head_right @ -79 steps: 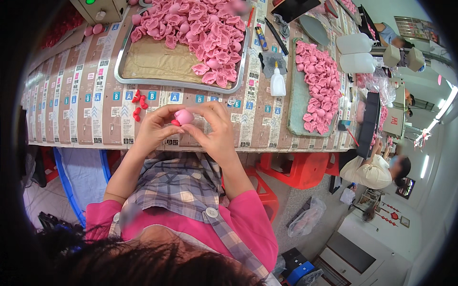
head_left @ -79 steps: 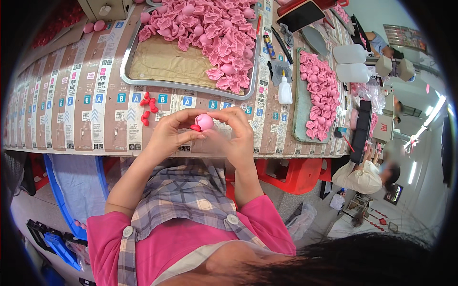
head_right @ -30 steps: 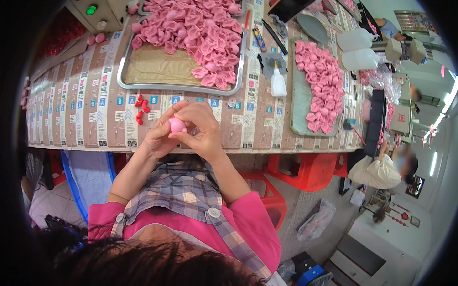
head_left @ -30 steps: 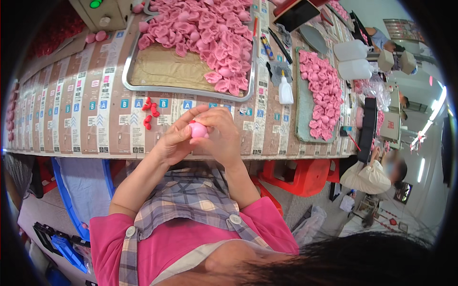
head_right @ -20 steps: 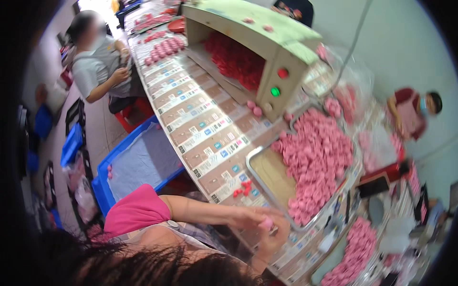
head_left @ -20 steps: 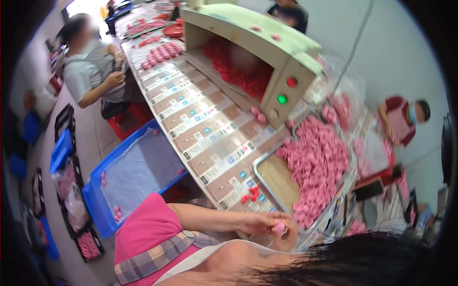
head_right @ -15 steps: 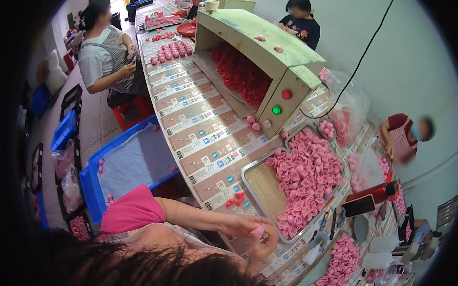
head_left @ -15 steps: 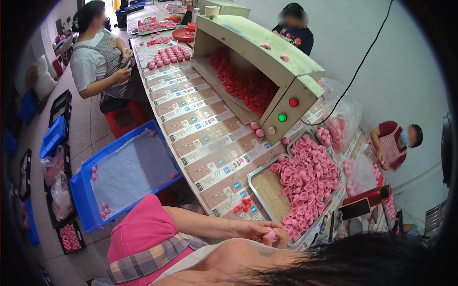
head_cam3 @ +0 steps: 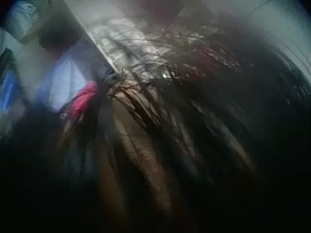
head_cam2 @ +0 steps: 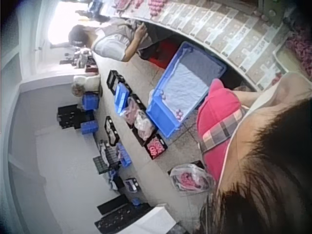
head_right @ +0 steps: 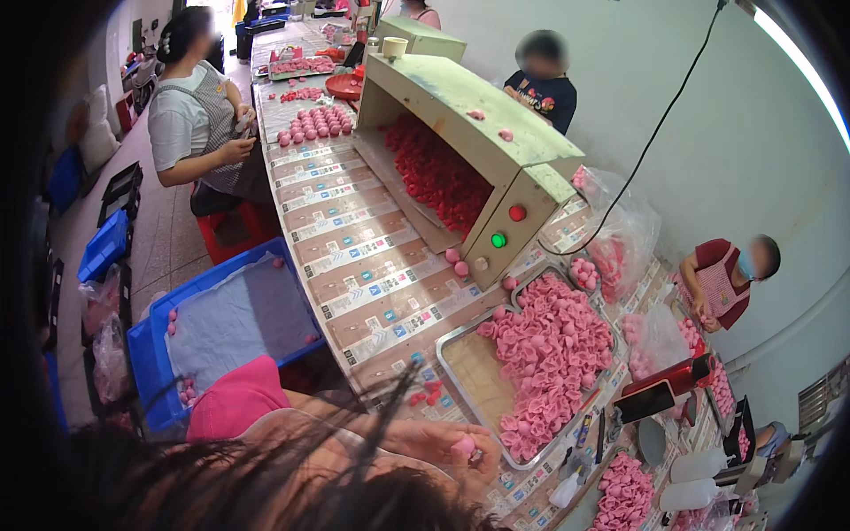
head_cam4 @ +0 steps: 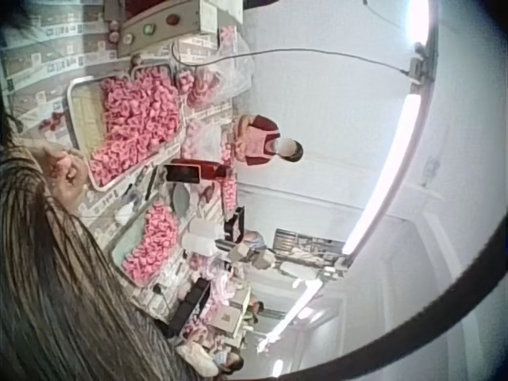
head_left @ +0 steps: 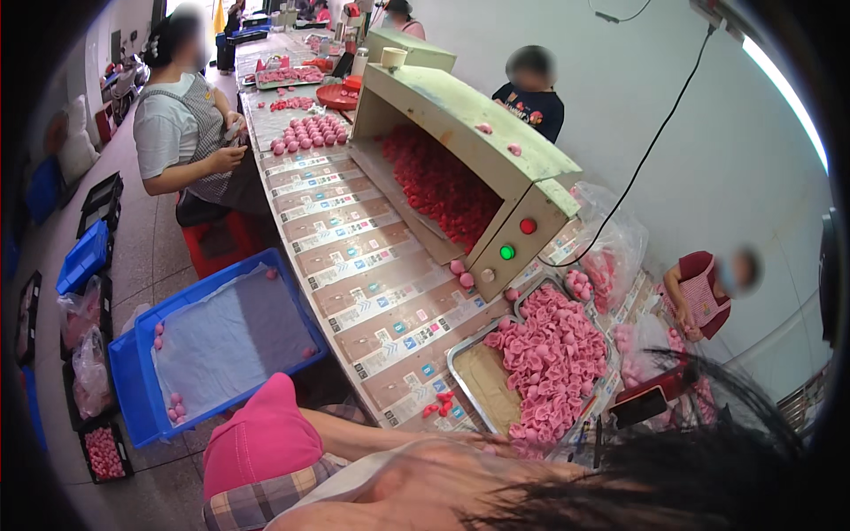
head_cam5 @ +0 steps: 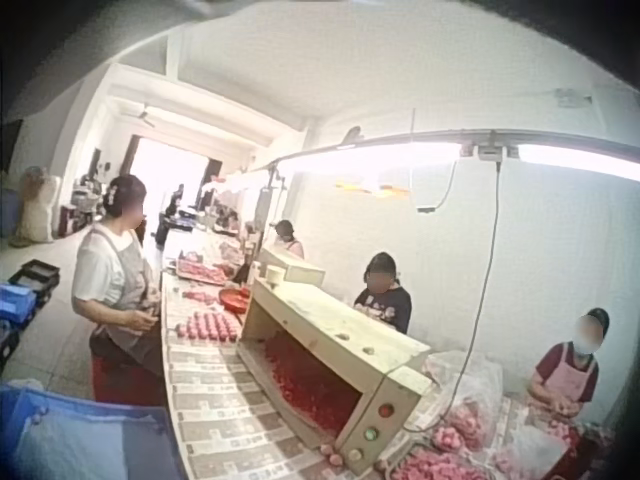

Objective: The person assembles small toy parts by applying glue from a bottle onto components and pressing the pieces together by hand.

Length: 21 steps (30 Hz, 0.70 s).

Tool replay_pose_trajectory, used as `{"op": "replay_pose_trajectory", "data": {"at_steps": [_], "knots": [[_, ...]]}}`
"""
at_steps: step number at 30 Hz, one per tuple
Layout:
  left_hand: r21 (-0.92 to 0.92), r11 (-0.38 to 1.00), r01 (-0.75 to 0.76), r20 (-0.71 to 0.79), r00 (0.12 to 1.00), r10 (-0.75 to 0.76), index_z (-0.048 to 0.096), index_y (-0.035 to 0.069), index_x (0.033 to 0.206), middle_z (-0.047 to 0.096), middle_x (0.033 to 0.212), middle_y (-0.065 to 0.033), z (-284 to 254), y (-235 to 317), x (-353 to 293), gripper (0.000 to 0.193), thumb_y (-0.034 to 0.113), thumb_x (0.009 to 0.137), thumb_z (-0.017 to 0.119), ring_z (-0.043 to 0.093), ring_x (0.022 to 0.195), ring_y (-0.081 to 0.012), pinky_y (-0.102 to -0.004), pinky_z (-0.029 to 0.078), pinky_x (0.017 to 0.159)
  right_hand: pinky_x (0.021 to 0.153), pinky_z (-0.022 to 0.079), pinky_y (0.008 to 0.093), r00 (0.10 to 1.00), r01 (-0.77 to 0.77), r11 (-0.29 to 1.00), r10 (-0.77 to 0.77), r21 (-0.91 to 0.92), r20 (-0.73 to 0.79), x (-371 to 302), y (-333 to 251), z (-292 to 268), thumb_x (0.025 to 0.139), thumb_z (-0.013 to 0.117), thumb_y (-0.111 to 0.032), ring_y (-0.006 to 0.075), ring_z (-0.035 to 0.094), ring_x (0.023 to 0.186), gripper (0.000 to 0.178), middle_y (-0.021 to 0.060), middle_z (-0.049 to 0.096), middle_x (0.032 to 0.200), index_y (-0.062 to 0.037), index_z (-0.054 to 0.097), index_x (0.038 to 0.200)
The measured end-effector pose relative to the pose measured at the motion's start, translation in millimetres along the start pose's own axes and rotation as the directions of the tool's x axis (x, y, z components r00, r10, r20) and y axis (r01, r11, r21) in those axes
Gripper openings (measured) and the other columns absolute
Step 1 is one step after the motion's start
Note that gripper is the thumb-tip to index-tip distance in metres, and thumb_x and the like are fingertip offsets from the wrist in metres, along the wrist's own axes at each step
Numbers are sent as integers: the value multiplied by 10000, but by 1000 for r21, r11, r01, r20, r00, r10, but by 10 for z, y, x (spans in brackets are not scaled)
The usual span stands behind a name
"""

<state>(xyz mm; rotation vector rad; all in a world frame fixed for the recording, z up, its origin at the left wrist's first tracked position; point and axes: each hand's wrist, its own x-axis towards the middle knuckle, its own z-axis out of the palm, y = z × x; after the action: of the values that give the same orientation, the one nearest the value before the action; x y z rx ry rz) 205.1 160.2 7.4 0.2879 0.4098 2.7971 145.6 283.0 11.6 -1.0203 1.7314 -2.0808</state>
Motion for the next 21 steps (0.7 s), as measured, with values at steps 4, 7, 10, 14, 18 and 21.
{"op": "replay_pose_trajectory", "data": {"at_steps": [4,7,10,14,18,21], "knots": [[50,999,-22,40,999,20,254,66,1277,402,1192,-78,61,57,-35,658,262,766,620,372,1148,-179,-308,263,983,616,378,231,998,13,998,-17,61,67,26,-24,32,779,605,-155,107,460,687,234,62,508,860,-33,480,936],[82,996,-29,59,998,24,259,66,1275,406,1187,-77,117,34,-61,654,266,766,619,377,1143,-178,-308,267,981,565,373,216,992,20,994,-33,106,118,38,-65,47,808,572,-147,88,449,635,211,62,502,855,-34,464,950],[112,993,-35,76,997,27,265,66,1273,410,1182,-76,201,-29,-89,650,269,765,618,382,1138,-177,-308,271,978,515,368,200,982,42,989,-67,143,178,-19,-124,57,838,538,-140,68,437,583,188,62,497,849,-34,448,964],[146,989,-39,99,995,25,272,67,1270,416,1175,-75,311,-108,-115,645,274,765,617,389,1131,-175,-308,276,975,507,352,191,996,1,989,-14,147,90,-209,-126,70,823,573,-142,60,428,582,219,57,504,936,-45,457,982],[160,987,-22,134,991,0,279,67,1267,422,1169,-74,355,-154,-129,641,278,765,616,395,1124,-174,-308,282,972,711,389,279,991,91,981,-71,-174,117,-232,-315,25,824,570,-224,139,481,767,250,101,488,901,-29,460,935],[71,997,-20,144,989,10,312,65,1248,448,1129,-68,283,-272,-152,626,312,757,611,440,1066,-166,-307,326,936,769,398,286,982,159,981,-168,-106,-81,-423,-24,14,703,679,-130,186,509,866,256,90,547,931,-34,541,897]]}}
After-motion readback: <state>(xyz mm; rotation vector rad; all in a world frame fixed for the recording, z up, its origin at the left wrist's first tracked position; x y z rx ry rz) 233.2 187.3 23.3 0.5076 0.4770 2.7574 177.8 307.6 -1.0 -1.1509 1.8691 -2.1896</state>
